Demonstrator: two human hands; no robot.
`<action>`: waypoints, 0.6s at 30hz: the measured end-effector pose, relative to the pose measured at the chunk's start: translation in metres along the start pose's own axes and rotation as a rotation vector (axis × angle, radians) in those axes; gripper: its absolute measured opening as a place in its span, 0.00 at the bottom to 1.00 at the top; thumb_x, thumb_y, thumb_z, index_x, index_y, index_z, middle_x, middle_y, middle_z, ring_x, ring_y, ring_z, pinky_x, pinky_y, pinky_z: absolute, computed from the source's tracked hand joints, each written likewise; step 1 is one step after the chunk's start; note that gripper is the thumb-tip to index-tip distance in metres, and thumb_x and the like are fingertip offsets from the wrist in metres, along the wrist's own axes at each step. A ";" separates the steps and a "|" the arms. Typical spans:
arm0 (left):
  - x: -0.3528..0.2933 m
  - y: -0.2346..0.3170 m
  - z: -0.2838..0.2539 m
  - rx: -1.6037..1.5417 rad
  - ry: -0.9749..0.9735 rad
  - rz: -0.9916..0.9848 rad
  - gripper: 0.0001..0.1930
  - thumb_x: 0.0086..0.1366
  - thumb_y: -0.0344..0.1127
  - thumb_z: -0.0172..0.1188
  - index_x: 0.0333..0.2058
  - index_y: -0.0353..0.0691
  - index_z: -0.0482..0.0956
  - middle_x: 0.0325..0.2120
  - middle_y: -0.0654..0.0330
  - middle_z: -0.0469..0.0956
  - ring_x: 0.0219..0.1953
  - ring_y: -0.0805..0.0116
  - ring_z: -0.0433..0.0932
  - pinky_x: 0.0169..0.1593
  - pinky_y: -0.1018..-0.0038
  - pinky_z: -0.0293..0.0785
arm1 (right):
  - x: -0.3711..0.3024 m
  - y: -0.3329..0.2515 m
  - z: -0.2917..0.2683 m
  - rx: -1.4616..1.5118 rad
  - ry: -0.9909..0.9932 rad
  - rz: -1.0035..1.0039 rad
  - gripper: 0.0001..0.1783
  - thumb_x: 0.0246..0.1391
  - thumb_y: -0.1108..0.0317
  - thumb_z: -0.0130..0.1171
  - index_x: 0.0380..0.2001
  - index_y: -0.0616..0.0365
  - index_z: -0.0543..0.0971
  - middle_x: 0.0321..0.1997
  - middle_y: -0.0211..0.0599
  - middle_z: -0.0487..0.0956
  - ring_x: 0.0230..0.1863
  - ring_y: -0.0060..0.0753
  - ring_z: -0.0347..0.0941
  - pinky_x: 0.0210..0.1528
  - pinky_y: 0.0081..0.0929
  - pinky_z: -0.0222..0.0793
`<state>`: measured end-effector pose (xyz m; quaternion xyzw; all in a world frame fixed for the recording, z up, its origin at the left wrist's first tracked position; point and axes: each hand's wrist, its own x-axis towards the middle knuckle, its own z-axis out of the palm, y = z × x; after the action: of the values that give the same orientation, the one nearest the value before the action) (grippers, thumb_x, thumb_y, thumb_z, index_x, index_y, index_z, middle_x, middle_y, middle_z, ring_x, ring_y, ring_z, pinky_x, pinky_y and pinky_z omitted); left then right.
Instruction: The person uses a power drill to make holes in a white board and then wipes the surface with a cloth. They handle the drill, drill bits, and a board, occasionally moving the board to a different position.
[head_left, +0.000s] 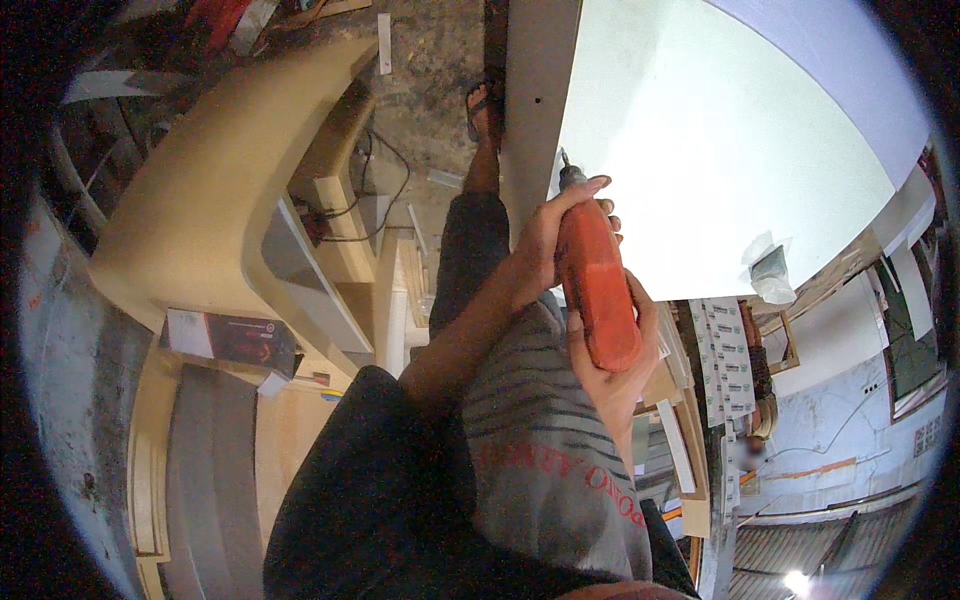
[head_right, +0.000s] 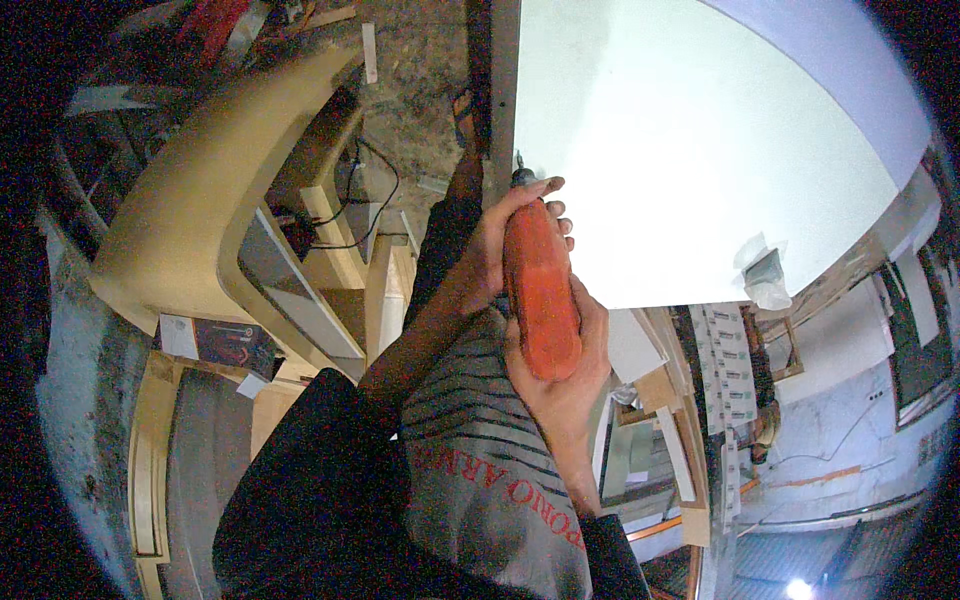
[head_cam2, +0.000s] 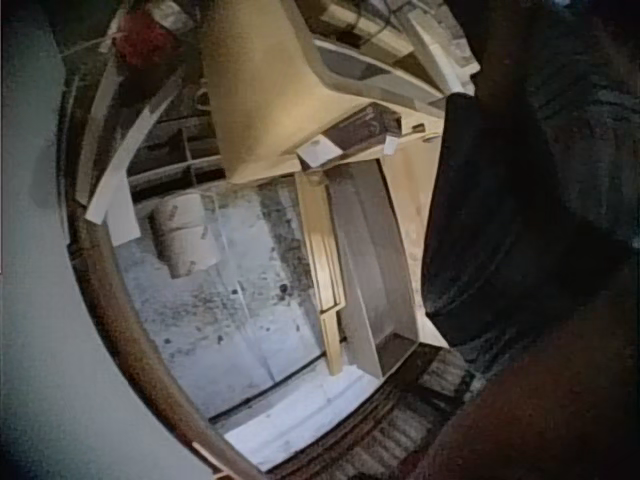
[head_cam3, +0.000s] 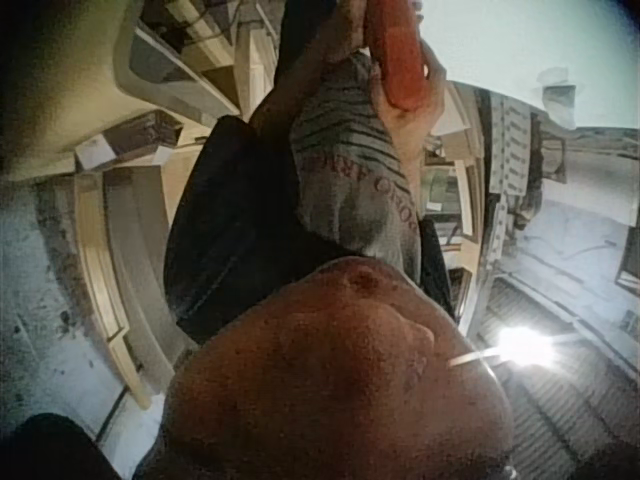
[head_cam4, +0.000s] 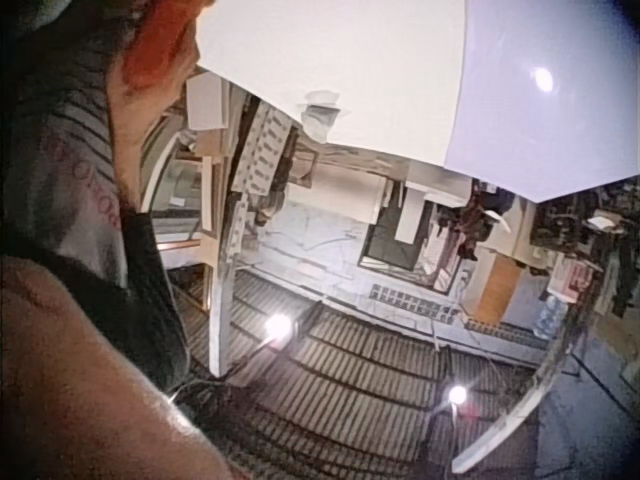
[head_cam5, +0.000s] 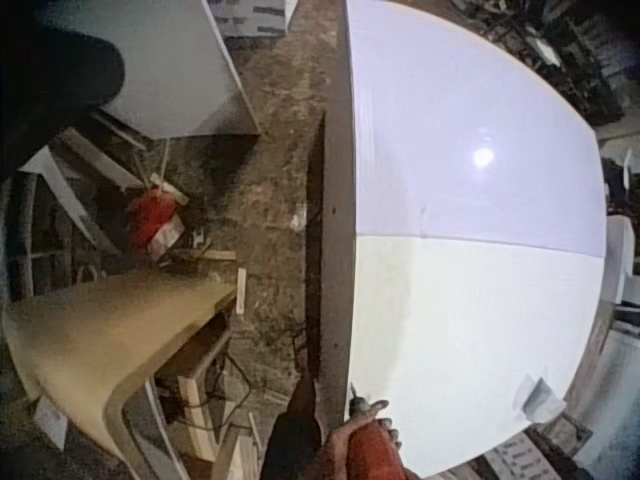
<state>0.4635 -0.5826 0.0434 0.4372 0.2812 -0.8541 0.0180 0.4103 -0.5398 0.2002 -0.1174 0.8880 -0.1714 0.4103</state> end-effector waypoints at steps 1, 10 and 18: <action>0.001 0.002 -0.001 -0.004 -0.010 -0.022 0.21 0.61 0.40 0.56 0.51 0.41 0.63 0.34 0.58 0.71 0.36 0.63 0.74 0.44 0.62 0.75 | 0.000 0.001 0.000 -0.006 0.005 -0.006 0.33 0.42 0.67 0.66 0.52 0.66 0.67 0.47 0.48 0.73 0.49 0.41 0.72 0.51 0.33 0.68; -0.030 -0.009 0.036 -0.006 0.128 0.001 0.28 0.61 0.49 0.55 0.53 0.37 0.63 0.39 0.55 0.69 0.38 0.62 0.73 0.44 0.63 0.75 | 0.009 -0.006 -0.009 0.068 0.006 0.062 0.35 0.39 0.61 0.68 0.51 0.65 0.68 0.44 0.49 0.72 0.47 0.47 0.70 0.49 0.36 0.68; -0.024 -0.002 0.035 0.020 0.120 -0.014 0.30 0.54 0.43 0.54 0.54 0.33 0.63 0.32 0.60 0.68 0.32 0.66 0.72 0.35 0.67 0.74 | 0.011 -0.016 -0.011 -0.215 -0.005 -0.101 0.35 0.37 0.58 0.69 0.48 0.63 0.69 0.42 0.46 0.69 0.41 0.46 0.66 0.42 0.38 0.68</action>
<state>0.4523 -0.6034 0.0789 0.4858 0.2765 -0.8291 -0.0091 0.3958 -0.5563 0.2052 -0.2056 0.8931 -0.0953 0.3885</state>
